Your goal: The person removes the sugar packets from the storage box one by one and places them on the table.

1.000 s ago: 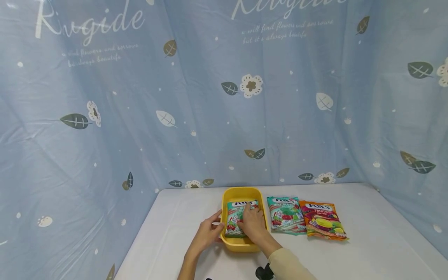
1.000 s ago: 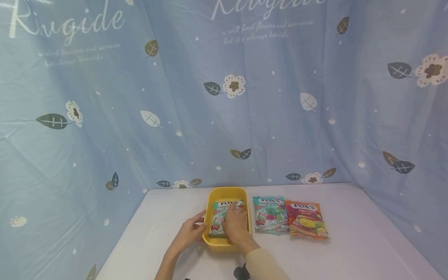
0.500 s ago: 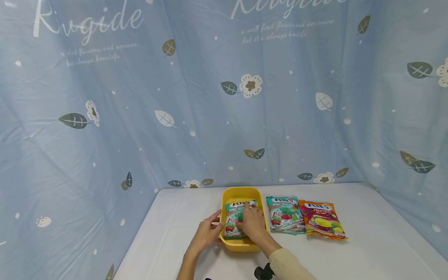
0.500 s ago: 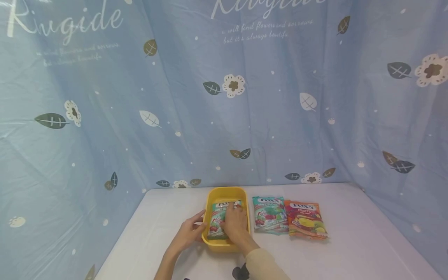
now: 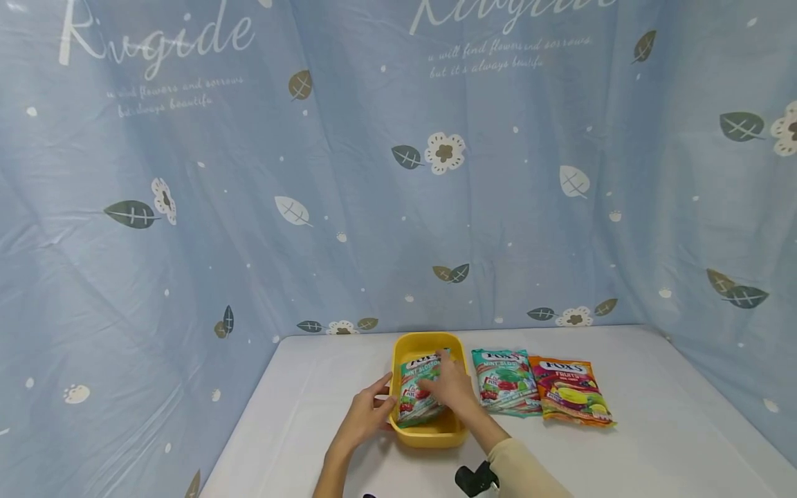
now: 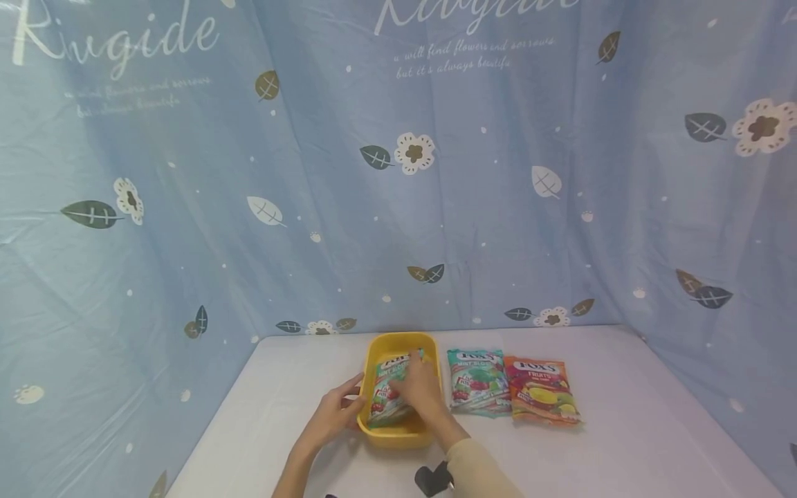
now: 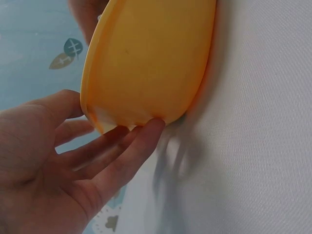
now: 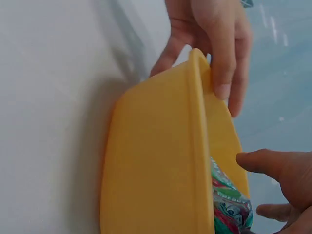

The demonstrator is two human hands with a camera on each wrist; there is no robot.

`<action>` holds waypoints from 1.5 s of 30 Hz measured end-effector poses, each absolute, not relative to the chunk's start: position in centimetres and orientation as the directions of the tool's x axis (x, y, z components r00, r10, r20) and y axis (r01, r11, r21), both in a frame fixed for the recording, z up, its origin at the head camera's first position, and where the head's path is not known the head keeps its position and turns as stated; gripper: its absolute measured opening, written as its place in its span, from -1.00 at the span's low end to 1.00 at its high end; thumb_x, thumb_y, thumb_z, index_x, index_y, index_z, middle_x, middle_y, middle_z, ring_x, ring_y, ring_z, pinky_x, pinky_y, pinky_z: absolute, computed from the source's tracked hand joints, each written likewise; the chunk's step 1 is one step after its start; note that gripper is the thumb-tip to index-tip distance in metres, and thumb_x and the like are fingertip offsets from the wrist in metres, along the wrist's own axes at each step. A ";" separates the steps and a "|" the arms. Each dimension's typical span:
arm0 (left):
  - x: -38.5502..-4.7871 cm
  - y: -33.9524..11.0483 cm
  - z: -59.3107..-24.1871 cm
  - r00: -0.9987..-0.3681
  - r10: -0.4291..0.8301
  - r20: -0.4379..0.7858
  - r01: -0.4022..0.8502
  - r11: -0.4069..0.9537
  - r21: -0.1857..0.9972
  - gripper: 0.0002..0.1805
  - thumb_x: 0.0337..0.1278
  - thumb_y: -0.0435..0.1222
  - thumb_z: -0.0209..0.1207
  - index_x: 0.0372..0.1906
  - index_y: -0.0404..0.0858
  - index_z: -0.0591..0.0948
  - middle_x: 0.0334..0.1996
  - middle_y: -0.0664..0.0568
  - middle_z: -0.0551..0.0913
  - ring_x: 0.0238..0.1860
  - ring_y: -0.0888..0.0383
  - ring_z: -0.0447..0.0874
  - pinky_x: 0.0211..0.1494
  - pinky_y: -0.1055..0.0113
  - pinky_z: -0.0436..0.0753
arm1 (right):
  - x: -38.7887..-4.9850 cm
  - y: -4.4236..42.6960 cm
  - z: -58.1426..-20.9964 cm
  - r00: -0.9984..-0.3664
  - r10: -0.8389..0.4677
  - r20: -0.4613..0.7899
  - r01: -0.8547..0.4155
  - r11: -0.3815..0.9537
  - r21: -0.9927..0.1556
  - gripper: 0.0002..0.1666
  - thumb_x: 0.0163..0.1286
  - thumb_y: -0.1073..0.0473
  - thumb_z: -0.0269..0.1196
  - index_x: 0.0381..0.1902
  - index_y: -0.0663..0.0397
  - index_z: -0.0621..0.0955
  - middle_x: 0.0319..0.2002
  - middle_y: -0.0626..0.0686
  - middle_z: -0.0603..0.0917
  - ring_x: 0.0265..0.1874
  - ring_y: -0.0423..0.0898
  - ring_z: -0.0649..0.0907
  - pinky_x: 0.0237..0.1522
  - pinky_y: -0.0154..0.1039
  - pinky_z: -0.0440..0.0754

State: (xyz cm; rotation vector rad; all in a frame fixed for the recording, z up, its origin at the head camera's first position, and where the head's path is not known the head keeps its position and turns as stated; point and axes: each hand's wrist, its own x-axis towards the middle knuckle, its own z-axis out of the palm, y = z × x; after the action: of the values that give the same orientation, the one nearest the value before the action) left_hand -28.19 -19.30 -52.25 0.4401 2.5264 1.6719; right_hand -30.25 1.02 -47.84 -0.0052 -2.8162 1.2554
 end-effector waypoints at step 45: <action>-28.0 -19.4 -52.3 -0.955 0.282 0.093 0.189 0.335 0.923 -0.36 0.38 -0.26 0.10 0.48 -0.32 0.24 0.11 -0.39 0.53 -0.05 -0.11 0.72 -0.40 0.24 0.81 | -30.2 2.6 -48.3 -0.993 -0.084 0.083 -0.114 0.481 -0.869 -0.35 0.31 0.01 0.33 0.32 0.00 0.46 0.23 0.28 0.54 0.00 0.10 0.63 0.07 0.10 0.68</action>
State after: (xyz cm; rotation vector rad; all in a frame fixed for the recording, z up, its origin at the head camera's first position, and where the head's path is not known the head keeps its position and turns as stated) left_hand -28.03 -19.39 -52.28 0.4416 2.4981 1.7087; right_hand -30.24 2.58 -48.26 0.1784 -2.6778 1.5755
